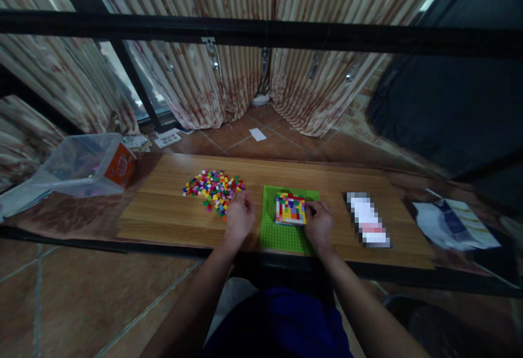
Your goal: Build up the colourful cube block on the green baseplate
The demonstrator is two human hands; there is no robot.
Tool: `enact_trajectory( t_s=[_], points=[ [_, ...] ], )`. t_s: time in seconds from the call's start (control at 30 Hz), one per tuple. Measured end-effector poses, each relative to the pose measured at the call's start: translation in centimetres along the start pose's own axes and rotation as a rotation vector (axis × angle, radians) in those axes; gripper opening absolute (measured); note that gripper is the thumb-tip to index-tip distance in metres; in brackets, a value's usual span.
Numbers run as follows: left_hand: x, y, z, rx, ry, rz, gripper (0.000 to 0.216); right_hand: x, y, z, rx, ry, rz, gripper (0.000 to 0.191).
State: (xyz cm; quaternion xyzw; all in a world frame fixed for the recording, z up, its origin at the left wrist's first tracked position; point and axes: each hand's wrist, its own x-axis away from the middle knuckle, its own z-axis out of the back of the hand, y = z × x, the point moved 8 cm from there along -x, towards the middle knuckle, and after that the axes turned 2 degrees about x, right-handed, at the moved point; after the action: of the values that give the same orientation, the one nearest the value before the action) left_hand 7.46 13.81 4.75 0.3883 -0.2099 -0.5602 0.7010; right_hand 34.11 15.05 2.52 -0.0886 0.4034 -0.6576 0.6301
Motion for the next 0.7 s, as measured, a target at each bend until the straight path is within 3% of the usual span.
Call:
enact_trajectory(
  t_s=[0.2, 0.4, 0.7],
  points=[
    [-0.2, 0.0, -0.4, -0.392, -0.133, -0.077, 0.026, 0.0, 0.0, 0.0, 0.001, 0.002, -0.006, 0.03],
    [-0.3, 0.2, -0.8, -0.428, -0.153, -0.084, 0.021, 0.0, 0.0, 0.0, 0.002, -0.002, -0.01, 0.031],
    [0.5, 4.0, -2.5, 0.025, -0.157, -0.217, 0.018, 0.0, 0.2, 0.0, -0.009, 0.003, -0.014, 0.031]
  ],
)
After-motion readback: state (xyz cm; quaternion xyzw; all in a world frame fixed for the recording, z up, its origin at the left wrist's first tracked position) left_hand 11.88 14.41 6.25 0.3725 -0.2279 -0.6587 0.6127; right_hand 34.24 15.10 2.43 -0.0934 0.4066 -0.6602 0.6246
